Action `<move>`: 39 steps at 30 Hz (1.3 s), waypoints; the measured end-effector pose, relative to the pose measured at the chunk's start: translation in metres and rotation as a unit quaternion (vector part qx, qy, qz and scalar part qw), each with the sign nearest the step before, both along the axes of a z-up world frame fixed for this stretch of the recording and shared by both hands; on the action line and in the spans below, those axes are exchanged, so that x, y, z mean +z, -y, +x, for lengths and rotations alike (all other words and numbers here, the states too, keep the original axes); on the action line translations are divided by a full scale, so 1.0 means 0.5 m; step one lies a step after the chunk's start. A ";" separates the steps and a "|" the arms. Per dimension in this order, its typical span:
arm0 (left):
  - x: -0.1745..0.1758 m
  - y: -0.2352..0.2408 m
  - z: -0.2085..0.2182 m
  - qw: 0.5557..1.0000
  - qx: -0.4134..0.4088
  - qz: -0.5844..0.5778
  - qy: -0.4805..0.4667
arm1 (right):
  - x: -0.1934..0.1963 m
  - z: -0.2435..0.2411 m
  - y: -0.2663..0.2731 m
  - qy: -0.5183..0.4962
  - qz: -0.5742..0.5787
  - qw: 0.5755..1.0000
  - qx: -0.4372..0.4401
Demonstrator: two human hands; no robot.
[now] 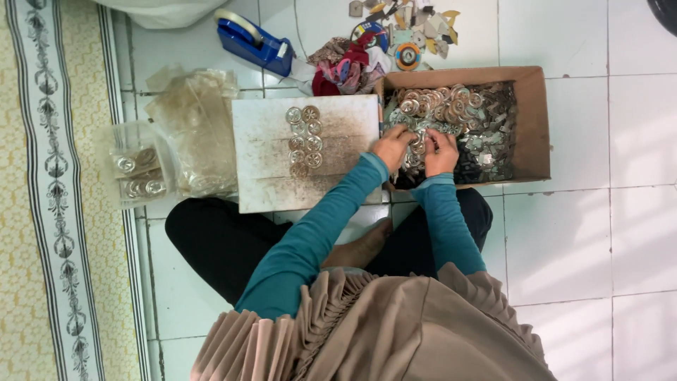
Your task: The person sorts metal components from a cardboard box onto a white surface and places them into plastic bags by hand.
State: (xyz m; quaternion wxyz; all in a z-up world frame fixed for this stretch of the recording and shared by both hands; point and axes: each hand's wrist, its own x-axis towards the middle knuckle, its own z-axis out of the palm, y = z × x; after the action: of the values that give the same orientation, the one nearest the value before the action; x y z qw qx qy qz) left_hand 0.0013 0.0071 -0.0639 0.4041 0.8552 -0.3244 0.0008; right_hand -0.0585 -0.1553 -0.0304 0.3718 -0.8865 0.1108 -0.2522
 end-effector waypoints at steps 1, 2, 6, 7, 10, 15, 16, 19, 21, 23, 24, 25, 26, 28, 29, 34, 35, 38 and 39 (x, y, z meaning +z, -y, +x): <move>-0.042 0.040 0.016 1.000 -0.006 0.000 0.000 | -0.020 0.003 0.009 0.000 0.000 1.000 -0.006; -0.084 0.078 0.031 0.983 -0.052 0.159 -0.072 | -0.040 0.006 0.016 -0.052 -0.015 0.998 -0.018; -0.246 0.173 0.078 0.899 -0.114 0.400 -0.135 | -0.123 0.040 0.013 -0.205 -0.113 0.972 -0.013; -0.239 0.169 0.081 0.899 -0.115 0.402 -0.132 | -0.080 0.045 -0.002 -0.203 -0.111 0.973 -0.015; -0.211 0.147 0.072 0.901 -0.117 0.388 -0.151 | -0.022 0.050 -0.028 -0.288 -0.137 0.948 0.016; -0.147 0.114 0.061 0.909 -0.114 0.338 -0.217 | -0.121 0.062 -0.001 -0.271 -0.165 0.947 0.039; -0.131 0.109 0.064 0.908 -0.113 0.339 -0.218 | -0.141 0.066 0.006 -0.271 -0.165 0.948 0.040; -0.028 0.078 0.066 0.911 -0.111 0.311 -0.248 | -0.168 0.069 0.016 -0.351 -0.149 0.924 -0.004; 0.110 0.034 0.061 0.948 -0.051 0.203 -0.241 | -0.145 0.066 0.009 -0.370 -0.025 0.927 -0.061; 0.107 0.021 0.057 0.963 -0.042 0.146 -0.225 | -0.098 0.051 -0.014 -0.266 0.106 0.956 -0.070; 0.106 0.018 0.051 0.973 -0.035 0.088 -0.211 | -0.073 0.038 -0.021 -0.158 0.234 0.956 -0.079; 0.087 0.014 0.049 0.973 -0.035 0.085 -0.210 | -0.057 0.025 -0.032 -0.157 0.231 0.957 -0.078; 0.069 0.013 0.050 0.977 -0.030 0.034 -0.210 | -0.041 0.016 -0.040 -0.118 0.293 0.946 -0.069; 0.066 0.002 0.046 0.978 -0.024 -0.019 -0.208 | -0.016 -0.003 -0.053 -0.078 0.353 0.931 -0.058; 0.081 -0.009 0.041 0.977 -0.021 -0.061 -0.205 | -0.006 -0.013 -0.059 -0.066 0.364 0.927 -0.058; 0.152 -0.128 -0.032 0.970 0.036 -0.153 -0.185 | 0.054 -0.039 -0.141 -0.059 0.401 0.914 -0.027; 0.171 -0.162 -0.052 0.970 0.058 -0.167 -0.169 | 0.075 -0.042 -0.173 -0.066 0.379 0.923 -0.005; 0.208 -0.264 -0.103 0.971 0.118 -0.155 -0.141 | 0.104 -0.043 -0.270 -0.083 0.365 0.927 0.038; 0.217 -0.300 -0.122 0.971 0.157 -0.126 -0.130 | 0.109 -0.046 -0.304 -0.095 0.373 0.921 0.059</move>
State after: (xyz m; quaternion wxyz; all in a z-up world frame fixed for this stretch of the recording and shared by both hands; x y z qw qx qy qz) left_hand -0.0600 0.1572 0.0445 0.5426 0.8301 -0.1282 -0.0063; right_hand -0.0813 -0.0033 0.0239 0.6774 -0.7084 0.1792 -0.0844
